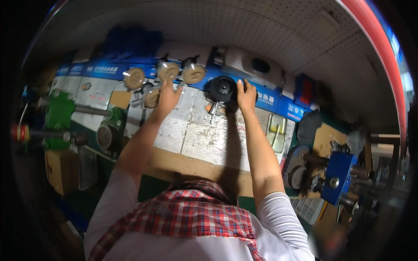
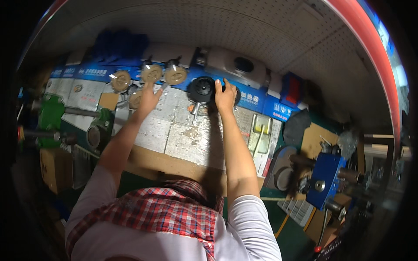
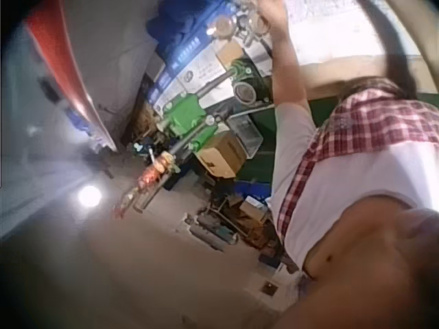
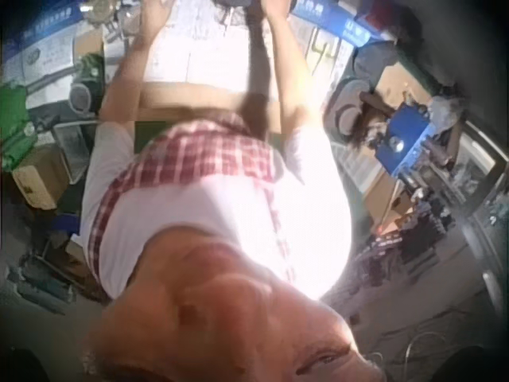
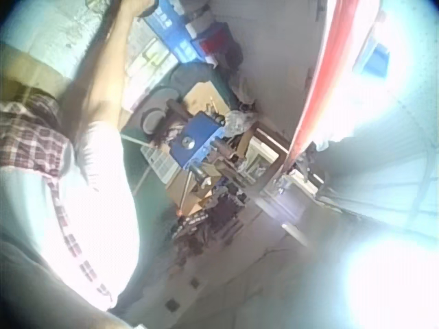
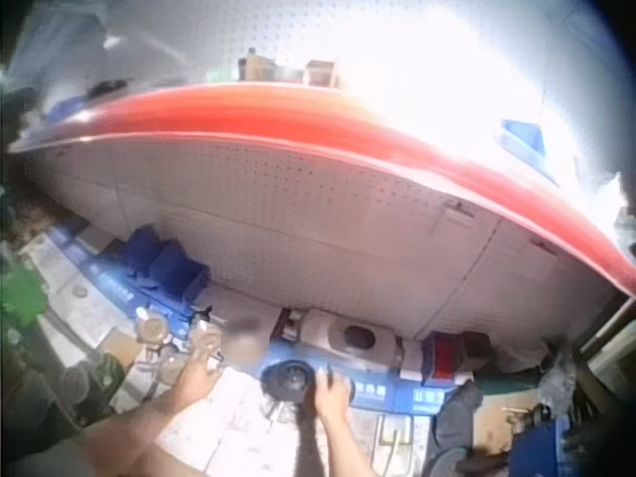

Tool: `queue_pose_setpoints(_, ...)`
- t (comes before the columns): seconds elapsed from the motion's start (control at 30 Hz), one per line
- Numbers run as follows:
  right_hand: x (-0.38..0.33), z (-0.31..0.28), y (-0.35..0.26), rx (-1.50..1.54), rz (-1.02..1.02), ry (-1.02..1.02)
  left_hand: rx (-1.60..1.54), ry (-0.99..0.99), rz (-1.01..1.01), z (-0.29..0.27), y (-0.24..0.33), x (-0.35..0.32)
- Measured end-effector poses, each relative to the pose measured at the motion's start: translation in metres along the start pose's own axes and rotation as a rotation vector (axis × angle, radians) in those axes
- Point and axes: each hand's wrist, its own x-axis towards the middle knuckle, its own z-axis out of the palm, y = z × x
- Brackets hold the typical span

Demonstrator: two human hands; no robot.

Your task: The person assembles small appliance units by hand, repeatedly attaching black circular components to metallic housings and using a press machine to secure them. The person handles multiple units one at a time, placing finished assemblies on the workbench.

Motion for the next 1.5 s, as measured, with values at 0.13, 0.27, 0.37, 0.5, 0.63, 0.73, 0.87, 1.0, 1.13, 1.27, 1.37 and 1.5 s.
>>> queue_pose_setpoints(0.13,-0.062,-0.047,0.044,-0.085,-0.165,0.268,-0.075,0.037,0.016,0.045,-0.023,0.041)
queue_pose_setpoints(0.27,-0.114,-0.098,0.144,-0.451,0.041,0.474,-0.308,0.026,-0.059,0.053,-0.013,0.039)
queue_pose_setpoints(0.37,-0.134,-0.11,0.175,-0.756,0.318,0.397,-0.172,0.013,0.078,0.03,0.014,-0.012)
queue_pose_setpoints(0.5,-0.14,-0.11,0.195,-0.878,0.352,0.319,0.145,-0.197,0.4,0.014,0.002,-0.131)
queue_pose_setpoints(0.63,-0.15,-0.119,0.181,-0.764,0.292,0.287,0.348,-0.515,0.673,-0.005,-0.002,-0.216)
queue_pose_setpoints(0.73,-0.163,-0.127,0.162,-0.653,0.228,0.33,0.253,-0.637,0.492,-0.007,0.003,-0.255)
queue_pose_setpoints(0.87,-0.192,-0.149,0.156,-0.398,0.21,0.277,0.033,-0.44,0.651,-0.027,-0.04,-0.304)
queue_pose_setpoints(1.0,-0.228,-0.167,0.132,0.103,0.326,0.07,0.104,-0.162,-0.052,-0.039,-0.046,-0.267)
queue_pose_setpoints(1.13,-0.254,-0.164,0.087,0.32,0.289,-0.075,0.245,-0.491,0.174,-0.019,-0.004,-0.182)
queue_pose_setpoints(1.27,-0.269,-0.174,0.055,0.199,0.153,-0.155,0.222,-0.417,0.096,0.022,0.013,-0.184)
queue_pose_setpoints(1.37,-0.274,-0.198,0.003,-0.116,-0.019,-0.197,0.038,-0.39,0.129,-0.005,0.083,-0.181)
queue_pose_setpoints(1.5,-0.266,-0.225,-0.057,-0.39,-0.546,-0.182,-0.349,-0.959,-0.258,-0.062,0.149,-0.177)
